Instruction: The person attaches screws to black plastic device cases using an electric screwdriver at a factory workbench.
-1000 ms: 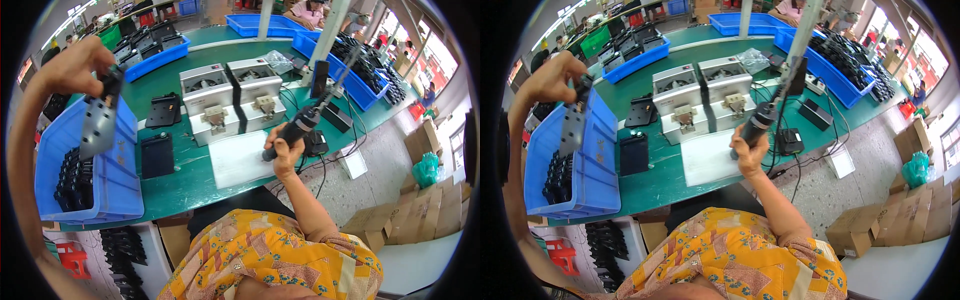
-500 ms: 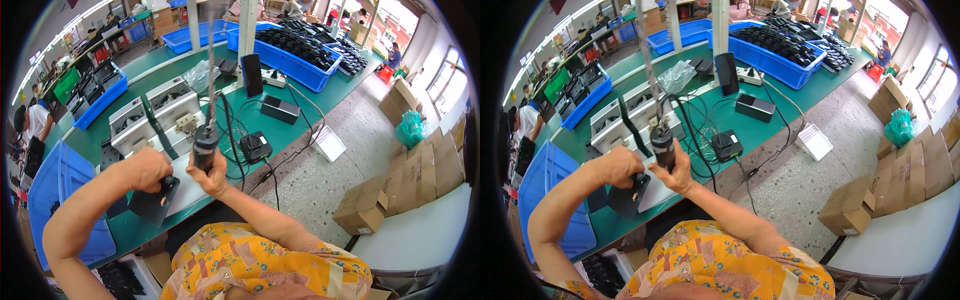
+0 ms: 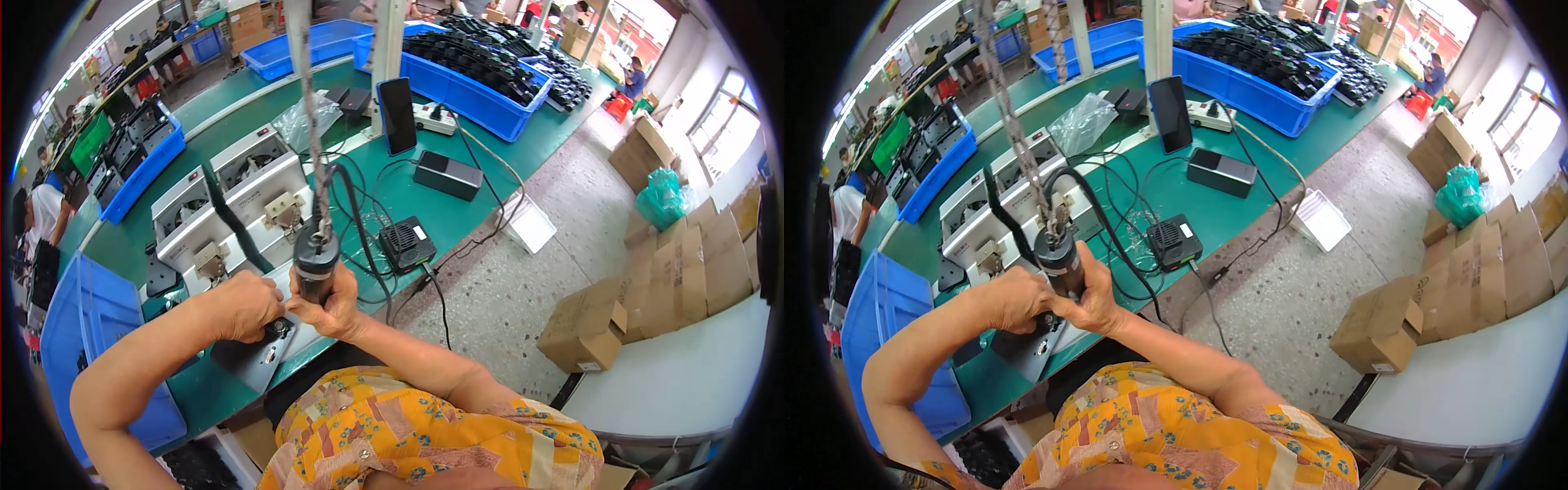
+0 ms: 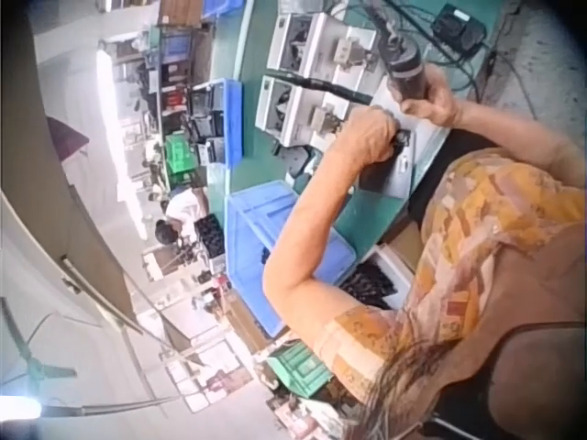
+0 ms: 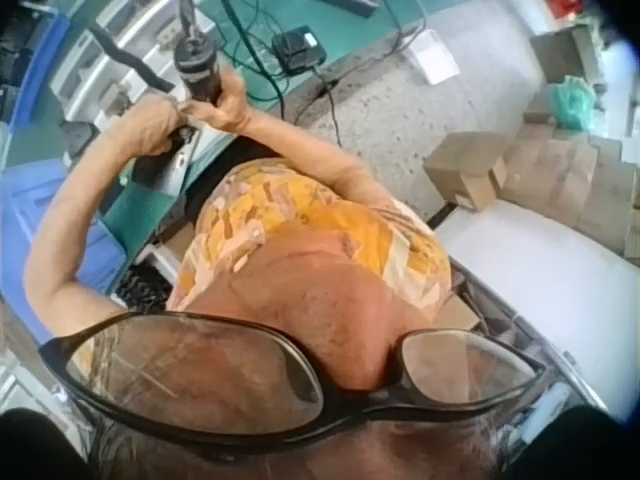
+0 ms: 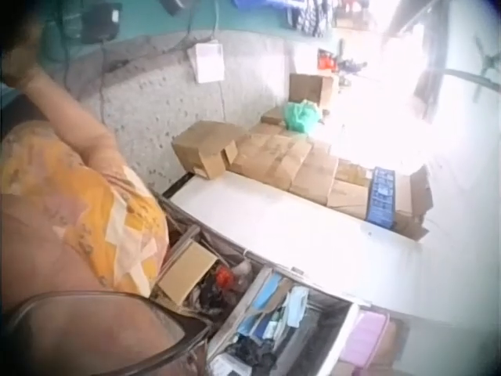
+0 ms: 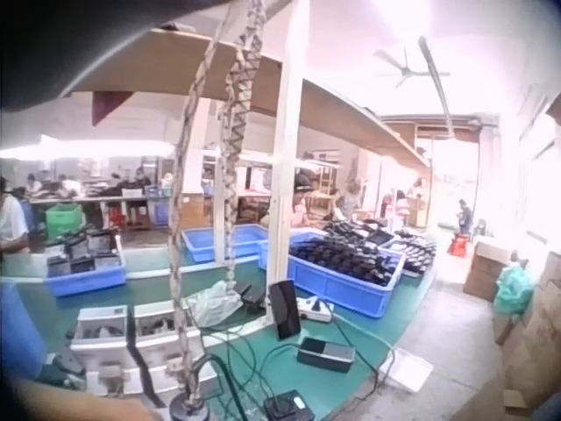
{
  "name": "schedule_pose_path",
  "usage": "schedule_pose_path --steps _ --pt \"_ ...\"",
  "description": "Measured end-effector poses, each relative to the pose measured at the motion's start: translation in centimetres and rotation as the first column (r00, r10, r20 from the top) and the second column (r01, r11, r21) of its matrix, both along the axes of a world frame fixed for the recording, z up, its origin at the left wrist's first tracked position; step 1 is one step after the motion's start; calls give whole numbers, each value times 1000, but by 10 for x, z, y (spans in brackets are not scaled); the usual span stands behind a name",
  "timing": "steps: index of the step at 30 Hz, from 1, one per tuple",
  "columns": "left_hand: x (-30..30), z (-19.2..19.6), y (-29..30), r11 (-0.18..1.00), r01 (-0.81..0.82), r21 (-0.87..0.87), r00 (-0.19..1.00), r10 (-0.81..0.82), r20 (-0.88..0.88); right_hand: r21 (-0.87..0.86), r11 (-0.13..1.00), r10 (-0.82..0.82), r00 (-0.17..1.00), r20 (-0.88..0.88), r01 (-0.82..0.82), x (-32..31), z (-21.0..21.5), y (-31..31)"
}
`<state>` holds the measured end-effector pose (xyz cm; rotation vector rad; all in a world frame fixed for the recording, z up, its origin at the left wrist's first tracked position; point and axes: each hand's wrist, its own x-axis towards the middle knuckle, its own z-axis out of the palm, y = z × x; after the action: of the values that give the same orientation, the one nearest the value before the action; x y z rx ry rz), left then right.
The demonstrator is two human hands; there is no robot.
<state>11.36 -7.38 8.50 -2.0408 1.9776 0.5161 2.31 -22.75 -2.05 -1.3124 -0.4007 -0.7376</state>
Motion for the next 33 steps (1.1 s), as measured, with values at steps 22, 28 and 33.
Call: schedule_pose_path --steps 22,28,33 --pt "-18 -11 13 994 -16 -108 997 24 78 -48 997 -53 999 -2 53 2 -4 3" --pt "-23 0 17 975 -64 -211 995 80 67 -27 999 -29 1000 2 29 -1 4 2" --pt "-26 9 24 974 -43 -223 981 84 177 0 1000 -24 1000 -10 24 -4 14 3"
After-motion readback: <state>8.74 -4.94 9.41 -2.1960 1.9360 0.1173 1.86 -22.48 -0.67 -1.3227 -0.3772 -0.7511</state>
